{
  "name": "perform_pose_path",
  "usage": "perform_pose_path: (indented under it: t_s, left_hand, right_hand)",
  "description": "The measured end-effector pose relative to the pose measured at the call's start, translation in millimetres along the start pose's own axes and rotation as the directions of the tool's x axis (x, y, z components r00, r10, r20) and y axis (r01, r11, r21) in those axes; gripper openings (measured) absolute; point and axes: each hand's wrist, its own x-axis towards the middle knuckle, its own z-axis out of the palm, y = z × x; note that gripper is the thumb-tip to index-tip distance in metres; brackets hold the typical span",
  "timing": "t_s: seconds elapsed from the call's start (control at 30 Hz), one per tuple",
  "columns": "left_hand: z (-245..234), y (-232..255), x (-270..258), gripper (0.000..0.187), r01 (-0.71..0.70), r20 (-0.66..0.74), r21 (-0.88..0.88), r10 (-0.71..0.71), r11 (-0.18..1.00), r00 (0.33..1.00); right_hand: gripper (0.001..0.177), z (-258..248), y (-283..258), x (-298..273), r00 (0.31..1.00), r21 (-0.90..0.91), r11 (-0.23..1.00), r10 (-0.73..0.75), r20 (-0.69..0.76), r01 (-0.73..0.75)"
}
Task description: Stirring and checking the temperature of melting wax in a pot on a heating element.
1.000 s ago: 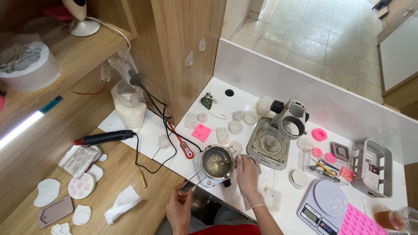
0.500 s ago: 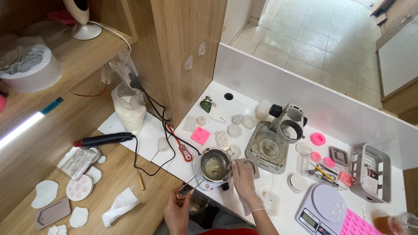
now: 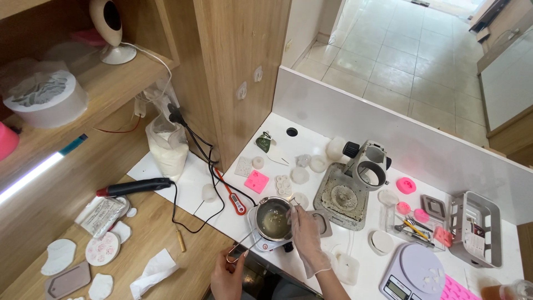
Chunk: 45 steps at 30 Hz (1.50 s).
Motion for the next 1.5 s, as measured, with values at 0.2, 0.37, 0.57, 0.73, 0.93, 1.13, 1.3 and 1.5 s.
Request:
perform_pose_path:
  t_s: [0.2, 0.37, 0.57, 0.73, 0.93, 1.13, 1.3, 1.5]
  left_hand:
    - [-7, 13, -3, 0.039, -0.010, 0.001, 0.002, 0.010, 1.000, 1.000]
    - [-6, 10, -1, 0.039, 0.015, 0.013, 0.031, -0.015, 0.999, 1.000]
    - [-15, 25, -5, 0.041, 0.066, 0.063, 0.038, -0.068, 0.997, 0.996]
    - [-19, 30, -6, 0.041, 0.045, 0.042, 0.053, -0.047, 0.998, 0.998]
    - [-14, 26, -9, 0.037, 0.012, 0.038, -0.009, -0.012, 1.000, 0.999]
    - [-16, 31, -8, 0.035, 0.077, 0.053, -0.037, -0.075, 0.996, 0.996]
    - [-12, 25, -7, 0.032, 0.022, 0.060, -0.061, -0.018, 0.998, 0.998]
    - [-24, 41, -11, 0.035, -0.013, 0.059, -0.027, 0.015, 1.000, 0.998]
  right_hand:
    - [0.042, 12, 24, 9, 0.988, -0.211, 0.977, -0.011, -0.155, -0.023]
    - [0.045, 12, 29, 11, 1.000, -0.108, 0.994, 0.011, -0.017, -0.013]
    - [0.048, 8, 25, 13, 0.997, -0.185, 0.983, 0.000, -0.076, -0.015]
    - [0.064, 11, 31, 15, 0.981, -0.236, 0.963, 0.159, 0.108, -0.130]
    - [0.056, 3, 20, 11, 0.999, -0.156, 0.987, -0.025, 0.039, 0.030]
    - [0.042, 0, 10, 12, 0.997, -0.277, 0.958, 0.077, 0.005, -0.073]
    - [0.059, 17, 45, 21, 0.993, -0.331, 0.943, 0.066, 0.094, -0.032]
    - [0.055, 19, 33, 20, 0.998, -0.227, 0.974, 0.017, 0.055, -0.004]
